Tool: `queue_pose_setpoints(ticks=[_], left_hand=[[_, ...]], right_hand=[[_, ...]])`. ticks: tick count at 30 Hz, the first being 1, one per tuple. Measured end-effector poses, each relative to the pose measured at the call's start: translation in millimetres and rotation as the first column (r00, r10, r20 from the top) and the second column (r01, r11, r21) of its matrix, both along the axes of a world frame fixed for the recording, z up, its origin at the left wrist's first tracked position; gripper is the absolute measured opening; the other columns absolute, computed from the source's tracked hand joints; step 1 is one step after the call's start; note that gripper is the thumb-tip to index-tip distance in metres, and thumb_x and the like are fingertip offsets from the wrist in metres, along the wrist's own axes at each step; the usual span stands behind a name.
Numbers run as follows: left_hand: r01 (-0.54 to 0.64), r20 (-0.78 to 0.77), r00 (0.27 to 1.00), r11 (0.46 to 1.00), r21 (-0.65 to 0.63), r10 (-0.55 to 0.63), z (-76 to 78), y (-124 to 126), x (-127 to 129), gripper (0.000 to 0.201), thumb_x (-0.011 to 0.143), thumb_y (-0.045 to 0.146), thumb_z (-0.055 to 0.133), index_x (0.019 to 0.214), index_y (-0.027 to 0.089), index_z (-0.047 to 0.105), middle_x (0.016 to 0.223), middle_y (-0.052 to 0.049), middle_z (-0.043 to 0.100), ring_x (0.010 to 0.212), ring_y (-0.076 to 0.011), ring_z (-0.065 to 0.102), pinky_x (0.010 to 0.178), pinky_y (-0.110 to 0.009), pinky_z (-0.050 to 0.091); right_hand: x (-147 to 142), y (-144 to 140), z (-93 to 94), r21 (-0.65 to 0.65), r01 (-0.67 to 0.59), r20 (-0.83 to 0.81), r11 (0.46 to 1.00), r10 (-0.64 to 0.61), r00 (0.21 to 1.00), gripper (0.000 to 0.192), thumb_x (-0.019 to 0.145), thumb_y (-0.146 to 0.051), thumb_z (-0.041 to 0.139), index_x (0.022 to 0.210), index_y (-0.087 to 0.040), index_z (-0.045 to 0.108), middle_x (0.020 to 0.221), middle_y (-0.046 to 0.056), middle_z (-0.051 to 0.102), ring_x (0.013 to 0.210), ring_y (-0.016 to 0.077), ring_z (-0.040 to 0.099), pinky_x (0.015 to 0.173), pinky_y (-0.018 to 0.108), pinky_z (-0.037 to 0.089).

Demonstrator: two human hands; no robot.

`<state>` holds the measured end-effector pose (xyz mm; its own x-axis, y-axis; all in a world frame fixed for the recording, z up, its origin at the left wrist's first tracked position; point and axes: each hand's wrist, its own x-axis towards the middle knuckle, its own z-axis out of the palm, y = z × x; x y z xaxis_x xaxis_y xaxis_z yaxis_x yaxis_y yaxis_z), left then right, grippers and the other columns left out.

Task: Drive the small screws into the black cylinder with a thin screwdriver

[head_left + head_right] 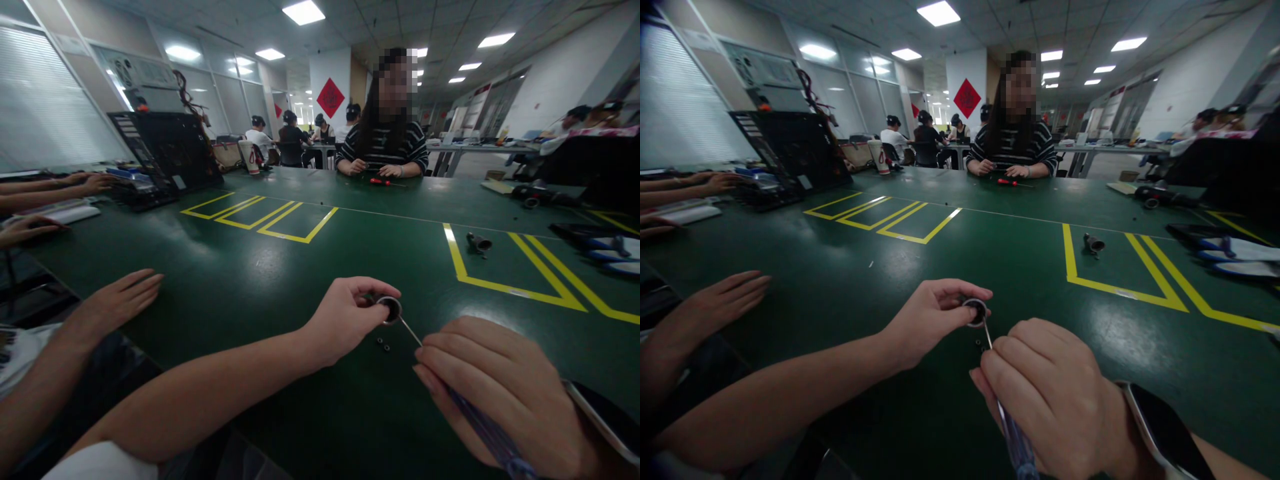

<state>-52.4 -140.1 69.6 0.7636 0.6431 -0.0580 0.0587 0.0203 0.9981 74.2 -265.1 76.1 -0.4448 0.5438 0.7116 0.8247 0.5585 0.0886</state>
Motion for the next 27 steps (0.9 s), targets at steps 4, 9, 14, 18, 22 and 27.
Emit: queue_pose_setpoints(ticks=[4, 9, 14, 18, 22, 27], left_hand=[[0.000, 0.002, 1.000, 1.000, 0.004, 0.000, -1.5, -0.2, -0.4, 0.024, 0.070, 0.008, 0.059, 0.093, 0.011, 0.065, 0.085, -0.007, 0.068, 0.078, -0.0155, 0.064, 0.076, -0.030, 0.050], [0.009, 0.023, 1.000, 1.000, -0.012, -0.009, -0.8, 0.7, -2.0, 0.027, 0.069, 0.009, 0.059, 0.095, 0.012, 0.065, 0.088, -0.007, 0.068, 0.082, -0.0163, 0.064, 0.079, -0.031, 0.050], [-0.007, 0.033, 0.999, 0.998, -0.059, 0.009, 1.8, 1.2, -3.3, 0.029, 0.068, 0.008, 0.058, 0.095, 0.013, 0.066, 0.086, -0.006, 0.069, 0.081, -0.0154, 0.064, 0.078, -0.029, 0.049], [-0.008, 0.041, 0.999, 0.999, -0.039, 0.010, 0.9, 0.8, -3.9, 0.031, 0.067, 0.010, 0.058, 0.096, 0.013, 0.066, 0.087, -0.006, 0.069, 0.080, -0.0153, 0.063, 0.075, -0.028, 0.049], [0.008, 0.042, 0.999, 1.000, -0.010, -0.008, 0.4, -0.5, -4.4, 0.033, 0.065, 0.010, 0.059, 0.097, 0.014, 0.066, 0.090, -0.006, 0.069, 0.080, -0.0152, 0.063, 0.075, -0.028, 0.049], [-0.002, 0.044, 0.999, 1.000, 0.022, 0.001, 2.0, -0.9, -4.3, 0.034, 0.065, 0.008, 0.059, 0.097, 0.015, 0.066, 0.092, -0.006, 0.068, 0.083, -0.0156, 0.062, 0.074, -0.027, 0.049]], right_hand=[[0.0, 0.9, -0.5, -0.007, -0.002, 0.006, 1.000, 0.002, 1.000, 0.010, 0.078, -0.005, 0.053, 0.078, -0.015, 0.057, 0.068, 0.006, 0.065, 0.061, 0.0166, 0.058, 0.053, 0.031, 0.046], [-0.8, 1.7, 0.4, -0.041, 0.005, -0.078, 0.999, -0.008, 0.997, 0.011, 0.077, -0.005, 0.052, 0.082, -0.015, 0.056, 0.067, 0.005, 0.065, 0.060, 0.0158, 0.058, 0.054, 0.030, 0.046], [2.6, 2.7, 1.8, -0.104, -0.009, -0.211, 0.995, -0.013, 0.977, 0.015, 0.077, -0.005, 0.051, 0.085, -0.016, 0.056, 0.070, 0.004, 0.064, 0.062, 0.0149, 0.058, 0.058, 0.029, 0.048], [3.5, 3.9, 2.2, -0.154, -0.018, -0.322, 0.988, -0.033, 0.946, 0.015, 0.078, -0.006, 0.051, 0.087, -0.017, 0.057, 0.071, 0.004, 0.063, 0.063, 0.0140, 0.057, 0.056, 0.027, 0.047], [3.1, 4.2, 0.2, -0.184, -0.021, -0.370, 0.983, -0.049, 0.928, 0.014, 0.078, -0.006, 0.052, 0.085, -0.016, 0.057, 0.071, 0.003, 0.061, 0.062, 0.0132, 0.056, 0.054, 0.026, 0.046], [3.3, 3.3, -2.1, -0.156, -0.024, -0.307, 0.987, -0.025, 0.952, 0.014, 0.077, -0.005, 0.053, 0.085, -0.016, 0.056, 0.072, 0.005, 0.063, 0.065, 0.0141, 0.058, 0.057, 0.027, 0.047]])
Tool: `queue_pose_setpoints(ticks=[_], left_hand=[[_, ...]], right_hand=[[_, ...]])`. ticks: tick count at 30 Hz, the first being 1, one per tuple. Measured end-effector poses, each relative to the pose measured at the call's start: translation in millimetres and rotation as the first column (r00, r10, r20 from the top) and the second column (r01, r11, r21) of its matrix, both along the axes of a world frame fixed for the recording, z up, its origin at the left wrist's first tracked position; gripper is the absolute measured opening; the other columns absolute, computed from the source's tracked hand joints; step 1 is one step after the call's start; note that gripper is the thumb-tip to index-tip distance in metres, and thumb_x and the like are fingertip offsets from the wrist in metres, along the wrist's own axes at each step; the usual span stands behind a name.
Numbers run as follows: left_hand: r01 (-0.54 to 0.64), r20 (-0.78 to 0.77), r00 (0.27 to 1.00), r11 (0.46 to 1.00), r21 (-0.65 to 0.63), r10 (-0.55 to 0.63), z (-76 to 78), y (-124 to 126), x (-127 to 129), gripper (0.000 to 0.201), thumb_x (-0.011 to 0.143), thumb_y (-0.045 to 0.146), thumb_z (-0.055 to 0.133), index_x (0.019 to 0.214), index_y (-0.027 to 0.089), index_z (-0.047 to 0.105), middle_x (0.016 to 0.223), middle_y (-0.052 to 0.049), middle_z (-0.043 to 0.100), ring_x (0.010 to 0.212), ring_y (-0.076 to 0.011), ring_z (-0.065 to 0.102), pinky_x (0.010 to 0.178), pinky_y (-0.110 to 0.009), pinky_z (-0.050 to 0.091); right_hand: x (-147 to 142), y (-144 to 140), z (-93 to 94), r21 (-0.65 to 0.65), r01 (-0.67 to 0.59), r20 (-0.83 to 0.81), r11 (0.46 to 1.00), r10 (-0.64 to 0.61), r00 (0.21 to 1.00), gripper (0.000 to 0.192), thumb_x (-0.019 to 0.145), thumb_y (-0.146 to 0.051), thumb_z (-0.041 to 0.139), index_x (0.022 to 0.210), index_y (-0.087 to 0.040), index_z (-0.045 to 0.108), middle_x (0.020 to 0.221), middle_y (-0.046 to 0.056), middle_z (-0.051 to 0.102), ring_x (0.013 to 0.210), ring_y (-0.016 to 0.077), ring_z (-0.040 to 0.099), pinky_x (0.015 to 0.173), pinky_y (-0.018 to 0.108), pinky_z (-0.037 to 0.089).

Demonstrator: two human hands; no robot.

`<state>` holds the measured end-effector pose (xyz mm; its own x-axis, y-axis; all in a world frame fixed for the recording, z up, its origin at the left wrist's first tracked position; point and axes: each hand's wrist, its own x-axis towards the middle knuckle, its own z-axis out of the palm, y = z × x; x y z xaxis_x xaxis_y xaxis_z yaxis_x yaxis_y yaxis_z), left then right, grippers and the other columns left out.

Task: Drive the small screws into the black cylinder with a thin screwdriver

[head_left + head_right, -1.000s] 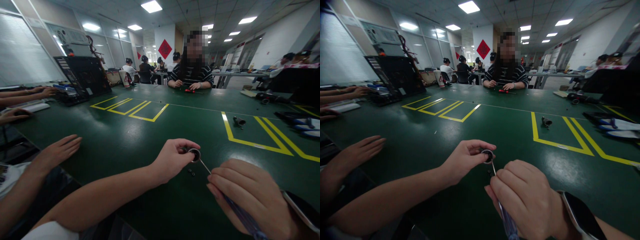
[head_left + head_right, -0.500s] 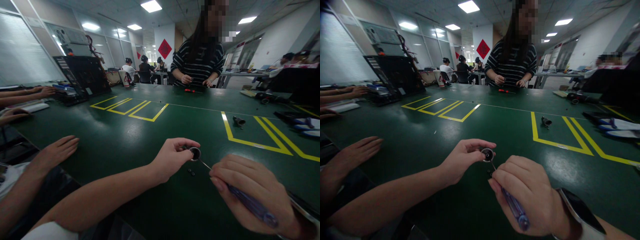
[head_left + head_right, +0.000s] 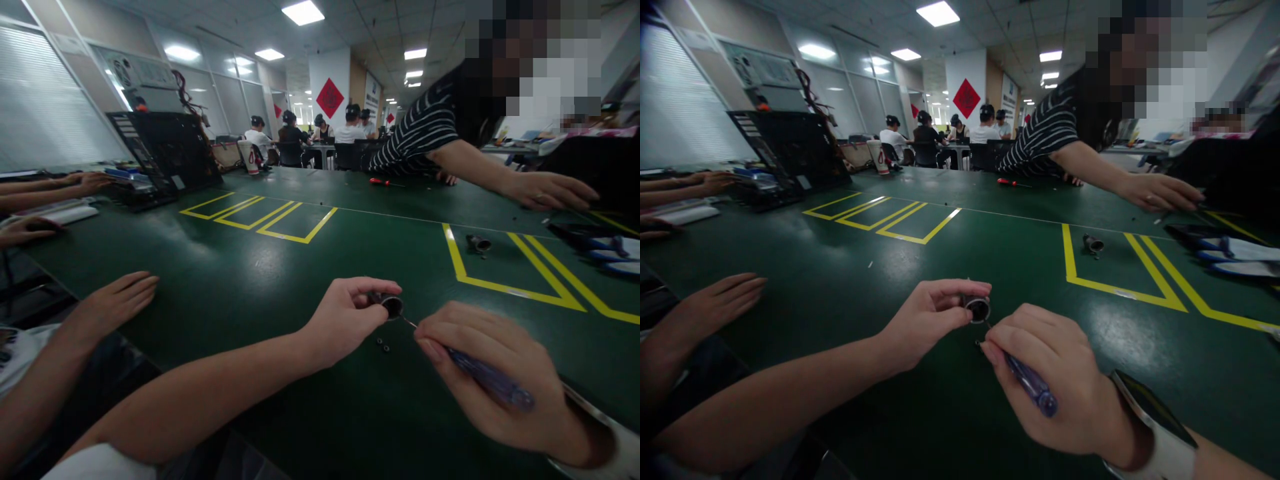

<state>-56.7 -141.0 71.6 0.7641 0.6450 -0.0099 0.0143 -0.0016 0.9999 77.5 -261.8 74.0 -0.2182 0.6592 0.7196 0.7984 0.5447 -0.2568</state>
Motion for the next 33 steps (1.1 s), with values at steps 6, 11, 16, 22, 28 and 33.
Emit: queue_pose_setpoints(ticks=[6, 11, 16, 22, 28, 33], left_hand=[[-0.041, 0.032, 0.999, 0.999, -0.031, 0.042, 0.2, 1.0, 0.0, 0.033, 0.067, 0.011, 0.060, 0.099, 0.014, 0.065, 0.090, -0.006, 0.068, 0.078, -0.0141, 0.062, 0.071, -0.027, 0.048], [-0.030, 0.039, 0.999, 0.999, -0.042, 0.031, -0.1, 0.6, -0.2, 0.034, 0.067, 0.009, 0.059, 0.100, 0.014, 0.064, 0.091, -0.006, 0.068, 0.079, -0.0132, 0.062, 0.072, -0.026, 0.048], [-0.055, 0.026, 0.998, 0.997, -0.061, 0.057, 1.0, 0.9, 1.2, 0.034, 0.067, 0.006, 0.058, 0.100, 0.013, 0.064, 0.089, -0.005, 0.068, 0.077, -0.0122, 0.061, 0.072, -0.026, 0.048], [-0.070, 0.037, 0.997, 0.992, -0.101, 0.074, 2.8, 1.2, 1.9, 0.031, 0.069, 0.007, 0.058, 0.098, 0.012, 0.064, 0.087, -0.005, 0.067, 0.078, -0.0125, 0.061, 0.078, -0.029, 0.048], [-0.073, 0.055, 0.995, 0.993, -0.092, 0.079, 0.3, 1.7, 2.2, 0.028, 0.067, 0.010, 0.064, 0.094, 0.013, 0.065, 0.090, -0.006, 0.066, 0.080, -0.0135, 0.061, 0.080, -0.031, 0.048], [-0.087, 0.051, 0.994, 0.991, -0.097, 0.092, -2.6, 1.3, 3.0, 0.028, 0.065, 0.012, 0.067, 0.093, 0.013, 0.066, 0.085, -0.005, 0.067, 0.078, -0.0136, 0.062, 0.079, -0.031, 0.049]], right_hand=[[4.0, 2.9, -2.9, -0.010, 0.035, -0.146, 0.999, -0.036, 0.989, 0.016, 0.079, -0.008, 0.052, 0.087, -0.018, 0.061, 0.074, 0.004, 0.066, 0.067, 0.0150, 0.061, 0.058, 0.026, 0.050], [12.0, 14.6, -13.5, -0.143, -0.005, -0.657, 0.990, -0.091, 0.749, 0.010, 0.083, -0.020, 0.055, 0.081, -0.020, 0.064, 0.069, 0.002, 0.066, 0.061, 0.0138, 0.062, 0.050, 0.023, 0.050], [12.9, 25.2, -17.6, -0.198, -0.153, -0.903, 0.968, -0.120, 0.412, 0.014, 0.080, -0.027, 0.059, 0.073, -0.017, 0.066, 0.062, 0.003, 0.066, 0.054, 0.0116, 0.061, 0.045, 0.019, 0.048], [14.3, 23.1, -19.2, -0.150, -0.088, -0.869, 0.985, -0.089, 0.487, 0.013, 0.082, -0.026, 0.056, 0.075, -0.019, 0.065, 0.065, 0.002, 0.065, 0.056, 0.0130, 0.062, 0.045, 0.022, 0.049], [9.0, 5.4, -10.2, -0.073, 0.117, -0.437, 0.990, -0.137, 0.889, 0.011, 0.082, -0.016, 0.054, 0.084, -0.021, 0.063, 0.073, 0.001, 0.066, 0.063, 0.0147, 0.062, 0.054, 0.025, 0.050], [0.0, 1.3, -0.3, 0.050, 0.094, -0.088, 0.994, -0.089, 0.992, 0.018, 0.079, -0.009, 0.052, 0.090, -0.020, 0.060, 0.074, 0.004, 0.067, 0.066, 0.0173, 0.063, 0.059, 0.029, 0.051]])
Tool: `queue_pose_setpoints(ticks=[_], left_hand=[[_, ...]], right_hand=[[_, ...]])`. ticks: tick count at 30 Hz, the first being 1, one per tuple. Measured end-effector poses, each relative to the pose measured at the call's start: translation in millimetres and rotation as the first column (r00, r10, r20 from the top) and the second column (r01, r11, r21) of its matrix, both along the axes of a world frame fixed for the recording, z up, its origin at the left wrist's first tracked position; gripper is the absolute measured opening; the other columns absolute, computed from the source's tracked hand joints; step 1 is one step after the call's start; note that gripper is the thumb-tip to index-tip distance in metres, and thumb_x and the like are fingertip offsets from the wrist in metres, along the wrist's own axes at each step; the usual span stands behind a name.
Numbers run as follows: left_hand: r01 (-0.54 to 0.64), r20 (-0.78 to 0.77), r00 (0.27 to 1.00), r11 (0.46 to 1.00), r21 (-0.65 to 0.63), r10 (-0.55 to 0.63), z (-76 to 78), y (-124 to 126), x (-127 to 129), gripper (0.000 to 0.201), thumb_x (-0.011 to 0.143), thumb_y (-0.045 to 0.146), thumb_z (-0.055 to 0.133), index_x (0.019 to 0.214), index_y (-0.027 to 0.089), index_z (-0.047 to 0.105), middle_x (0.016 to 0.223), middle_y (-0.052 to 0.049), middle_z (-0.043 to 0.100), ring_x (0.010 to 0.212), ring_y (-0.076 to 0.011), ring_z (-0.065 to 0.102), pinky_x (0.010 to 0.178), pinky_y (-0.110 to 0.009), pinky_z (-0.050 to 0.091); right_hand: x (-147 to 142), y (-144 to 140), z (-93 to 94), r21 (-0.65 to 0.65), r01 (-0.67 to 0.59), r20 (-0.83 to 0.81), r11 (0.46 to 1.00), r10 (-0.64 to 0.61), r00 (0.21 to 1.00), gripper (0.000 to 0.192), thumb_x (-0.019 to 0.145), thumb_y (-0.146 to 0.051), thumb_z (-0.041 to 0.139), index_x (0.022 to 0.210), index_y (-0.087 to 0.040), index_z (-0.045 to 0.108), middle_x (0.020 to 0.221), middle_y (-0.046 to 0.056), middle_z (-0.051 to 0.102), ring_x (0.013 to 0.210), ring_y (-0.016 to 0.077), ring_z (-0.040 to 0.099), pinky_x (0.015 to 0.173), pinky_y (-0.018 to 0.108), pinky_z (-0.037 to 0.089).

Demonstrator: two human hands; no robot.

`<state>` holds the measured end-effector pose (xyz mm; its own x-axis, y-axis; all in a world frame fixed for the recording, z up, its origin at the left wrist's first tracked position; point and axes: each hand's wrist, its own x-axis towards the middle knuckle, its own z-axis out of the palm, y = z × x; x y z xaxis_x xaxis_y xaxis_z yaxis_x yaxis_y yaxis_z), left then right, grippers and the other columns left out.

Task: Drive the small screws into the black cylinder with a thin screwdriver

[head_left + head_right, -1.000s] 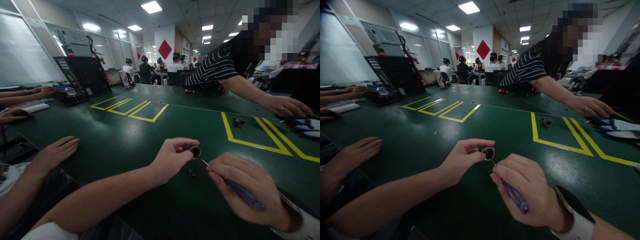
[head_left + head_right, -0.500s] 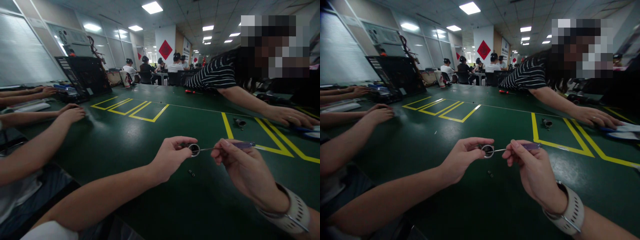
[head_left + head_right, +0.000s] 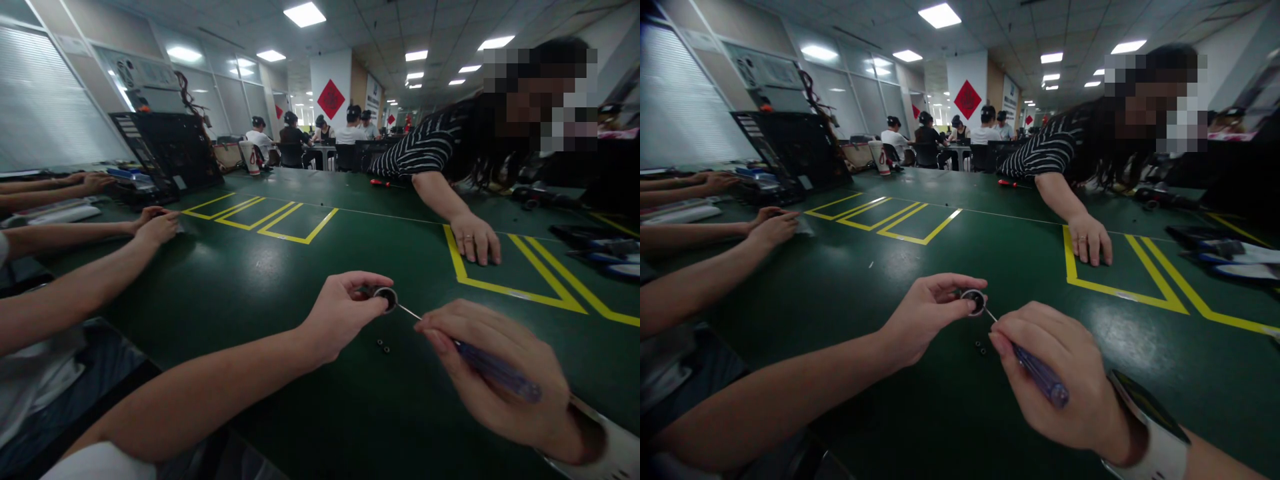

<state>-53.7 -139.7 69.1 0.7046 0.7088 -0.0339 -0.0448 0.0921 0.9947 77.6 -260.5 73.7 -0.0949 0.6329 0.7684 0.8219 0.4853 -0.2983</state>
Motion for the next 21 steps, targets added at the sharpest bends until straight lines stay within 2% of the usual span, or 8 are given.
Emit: queue_pose_setpoints(ticks=[4, 8, 14, 17, 19, 21], left_hand=[[-0.006, -0.024, 1.000, 1.000, 0.012, 0.007, -0.1, 0.1, 0.7, 0.026, 0.066, 0.010, 0.064, 0.091, 0.012, 0.066, 0.085, -0.006, 0.068, 0.079, -0.0152, 0.063, 0.078, -0.032, 0.050], [-0.010, -0.020, 1.000, 1.000, 0.018, 0.011, 1.5, -0.3, 1.0, 0.024, 0.067, 0.009, 0.063, 0.090, 0.012, 0.066, 0.083, -0.006, 0.068, 0.078, -0.0152, 0.064, 0.077, -0.031, 0.051], [-0.005, -0.030, 1.000, 0.999, 0.032, 0.006, -1.0, -0.3, 0.7, 0.023, 0.068, 0.009, 0.061, 0.090, 0.011, 0.066, 0.082, -0.006, 0.069, 0.077, -0.0153, 0.064, 0.077, -0.031, 0.052], [0.017, -0.019, 1.000, 0.999, 0.045, -0.016, -5.7, 3.3, 0.9, 0.021, 0.069, 0.011, 0.061, 0.090, 0.011, 0.065, 0.083, -0.006, 0.068, 0.077, -0.0150, 0.065, 0.077, -0.031, 0.052], [0.026, -0.012, 1.000, 0.999, 0.044, -0.025, -7.9, 6.4, 1.3, 0.020, 0.070, 0.011, 0.061, 0.089, 0.012, 0.065, 0.084, -0.005, 0.068, 0.077, -0.0147, 0.065, 0.077, -0.032, 0.053], [0.014, -0.008, 1.000, 0.999, 0.034, -0.013, -8.0, 9.0, 2.0, 0.019, 0.070, 0.010, 0.061, 0.089, 0.012, 0.065, 0.085, -0.005, 0.067, 0.079, -0.0151, 0.064, 0.077, -0.032, 0.053]], right_hand=[[-1.6, 0.2, -0.1, -0.002, -0.022, 0.117, 1.000, 0.022, 0.993, 0.023, 0.076, -0.006, 0.053, 0.095, -0.018, 0.058, 0.076, 0.005, 0.067, 0.066, 0.0163, 0.062, 0.059, 0.027, 0.051], [-1.2, -2.6, -1.1, 0.009, -0.032, 0.212, 0.999, 0.029, 0.977, 0.020, 0.076, -0.005, 0.053, 0.093, -0.016, 0.057, 0.076, 0.005, 0.067, 0.068, 0.0159, 0.062, 0.063, 0.028, 0.051], [-5.1, -3.6, -0.5, 0.024, -0.024, 0.252, 0.999, 0.017, 0.967, 0.017, 0.076, -0.007, 0.053, 0.090, -0.016, 0.058, 0.072, 0.005, 0.066, 0.066, 0.0163, 0.062, 0.061, 0.028, 0.051], [-5.3, -5.0, 2.9, -0.004, -0.053, 0.160, 0.999, 0.053, 0.986, 0.017, 0.076, -0.006, 0.052, 0.087, -0.017, 0.059, 0.073, 0.004, 0.066, 0.065, 0.0158, 0.062, 0.059, 0.028, 0.051], [-3.4, -5.1, 5.5, -0.038, -0.048, -0.012, 0.998, 0.048, 0.999, 0.014, 0.079, -0.009, 0.050, 0.082, -0.018, 0.059, 0.068, 0.003, 0.064, 0.060, 0.0145, 0.061, 0.054, 0.026, 0.049], [0.3, -2.3, 6.3, -0.112, -0.017, -0.210, 0.994, -0.007, 0.978, 0.015, 0.083, -0.015, 0.048, 0.073, -0.020, 0.059, 0.060, 0.000, 0.061, 0.052, 0.0128, 0.058, 0.045, 0.023, 0.046]])
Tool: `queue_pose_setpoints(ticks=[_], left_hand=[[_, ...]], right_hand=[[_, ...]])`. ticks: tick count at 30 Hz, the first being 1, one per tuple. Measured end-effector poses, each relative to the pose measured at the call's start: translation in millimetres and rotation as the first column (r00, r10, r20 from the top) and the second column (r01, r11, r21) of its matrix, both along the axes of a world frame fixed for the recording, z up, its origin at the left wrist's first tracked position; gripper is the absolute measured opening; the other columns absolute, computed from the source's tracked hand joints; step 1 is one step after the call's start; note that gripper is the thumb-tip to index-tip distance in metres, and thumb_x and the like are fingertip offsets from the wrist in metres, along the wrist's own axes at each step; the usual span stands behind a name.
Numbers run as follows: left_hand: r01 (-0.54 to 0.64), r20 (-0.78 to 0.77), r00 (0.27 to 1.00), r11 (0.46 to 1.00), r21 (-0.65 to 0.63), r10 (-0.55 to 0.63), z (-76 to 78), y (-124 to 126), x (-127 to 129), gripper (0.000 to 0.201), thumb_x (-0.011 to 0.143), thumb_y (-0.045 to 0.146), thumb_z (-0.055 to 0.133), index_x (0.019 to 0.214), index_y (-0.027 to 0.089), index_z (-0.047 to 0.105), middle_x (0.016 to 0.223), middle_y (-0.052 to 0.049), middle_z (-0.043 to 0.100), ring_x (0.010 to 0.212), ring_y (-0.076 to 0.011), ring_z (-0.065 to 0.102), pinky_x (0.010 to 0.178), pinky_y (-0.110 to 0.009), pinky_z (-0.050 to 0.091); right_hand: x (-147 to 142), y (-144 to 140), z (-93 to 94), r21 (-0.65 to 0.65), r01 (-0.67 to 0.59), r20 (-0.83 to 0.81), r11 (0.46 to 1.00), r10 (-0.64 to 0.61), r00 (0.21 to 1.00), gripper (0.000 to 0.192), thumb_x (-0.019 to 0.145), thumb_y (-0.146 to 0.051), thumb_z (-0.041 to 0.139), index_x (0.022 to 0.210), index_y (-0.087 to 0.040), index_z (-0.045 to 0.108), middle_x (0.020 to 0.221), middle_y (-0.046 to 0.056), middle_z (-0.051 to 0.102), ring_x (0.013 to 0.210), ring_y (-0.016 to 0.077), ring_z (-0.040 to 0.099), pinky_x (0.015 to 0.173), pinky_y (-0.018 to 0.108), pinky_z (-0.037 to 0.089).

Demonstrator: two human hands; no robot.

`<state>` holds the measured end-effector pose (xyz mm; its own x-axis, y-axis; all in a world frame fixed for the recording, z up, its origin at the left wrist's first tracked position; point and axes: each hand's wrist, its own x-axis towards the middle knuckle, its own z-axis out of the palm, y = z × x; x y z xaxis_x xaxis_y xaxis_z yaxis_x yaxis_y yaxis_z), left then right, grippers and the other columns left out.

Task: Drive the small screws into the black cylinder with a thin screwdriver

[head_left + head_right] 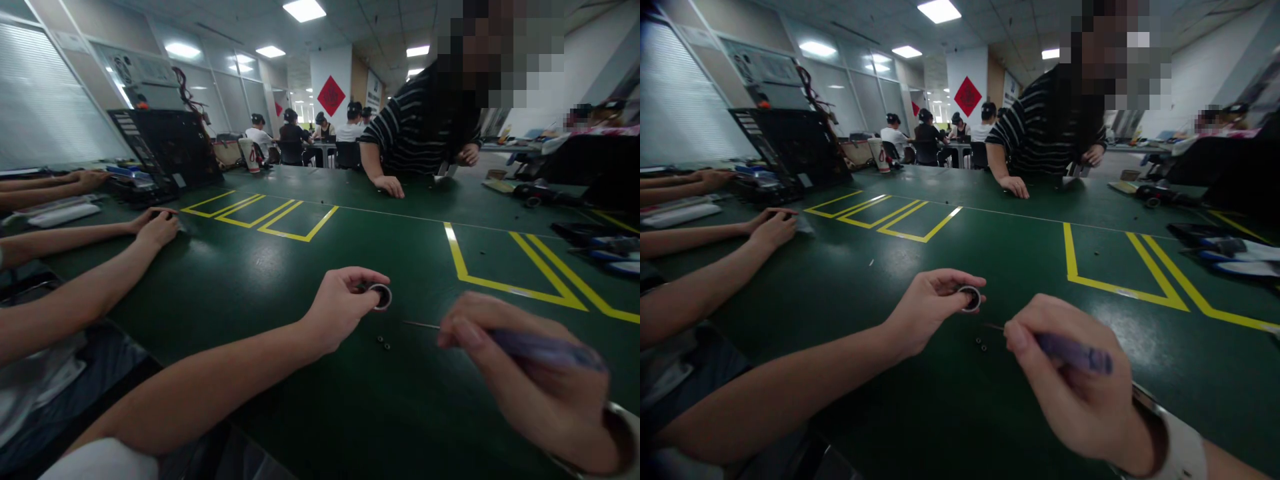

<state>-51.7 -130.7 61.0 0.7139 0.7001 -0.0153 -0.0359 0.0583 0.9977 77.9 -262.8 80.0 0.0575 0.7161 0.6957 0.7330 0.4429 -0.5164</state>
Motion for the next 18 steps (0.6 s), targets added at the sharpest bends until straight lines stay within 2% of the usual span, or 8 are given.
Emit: queue_pose_setpoints(ticks=[3, 7, 11, 18], left_hand=[[-0.036, -0.003, 0.999, 0.999, -0.023, 0.036, 3.7, 1.4, 1.0, 0.020, 0.069, 0.008, 0.061, 0.089, 0.012, 0.064, 0.088, -0.006, 0.065, 0.083, -0.0156, 0.063, 0.077, -0.032, 0.053], [-0.064, -0.005, 0.998, 0.994, -0.085, 0.064, 10.0, 0.6, 1.9, 0.021, 0.069, 0.007, 0.060, 0.090, 0.011, 0.063, 0.088, -0.005, 0.064, 0.083, -0.0142, 0.061, 0.079, -0.031, 0.053], [-0.065, -0.002, 0.998, 0.991, -0.118, 0.065, 11.2, 0.9, 2.3, 0.021, 0.070, 0.005, 0.058, 0.089, 0.011, 0.062, 0.088, -0.005, 0.064, 0.083, -0.0136, 0.061, 0.079, -0.030, 0.052], [-0.053, 0.015, 0.998, 0.990, -0.133, 0.056, 9.8, 1.5, 1.6, 0.022, 0.069, 0.003, 0.057, 0.089, 0.011, 0.062, 0.090, -0.006, 0.063, 0.085, -0.0144, 0.060, 0.080, -0.030, 0.052]], right_hand=[[7.2, 9.7, -5.5, -0.192, 0.004, -0.176, 0.981, -0.038, 0.984, 0.022, 0.084, -0.028, 0.052, 0.065, -0.019, 0.058, 0.052, -0.001, 0.058, 0.046, 0.0117, 0.056, 0.040, 0.021, 0.043], [14.6, 21.6, -20.2, -0.405, -0.082, -0.257, 0.911, -0.028, 0.966, 0.028, 0.084, -0.038, 0.051, 0.067, -0.017, 0.059, 0.051, -0.001, 0.060, 0.047, 0.0124, 0.057, 0.044, 0.022, 0.044], [16.0, 24.0, -28.2, -0.468, -0.075, -0.244, 0.880, -0.047, 0.969, 0.031, 0.083, -0.042, 0.050, 0.070, -0.016, 0.060, 0.053, 0.000, 0.060, 0.048, 0.0132, 0.057, 0.045, 0.024, 0.043], [13.0, 24.9, -30.7, -0.521, -0.080, -0.196, 0.850, -0.028, 0.980, 0.032, 0.085, -0.041, 0.046, 0.070, -0.016, 0.059, 0.054, 0.000, 0.059, 0.049, 0.0134, 0.055, 0.046, 0.025, 0.041]])
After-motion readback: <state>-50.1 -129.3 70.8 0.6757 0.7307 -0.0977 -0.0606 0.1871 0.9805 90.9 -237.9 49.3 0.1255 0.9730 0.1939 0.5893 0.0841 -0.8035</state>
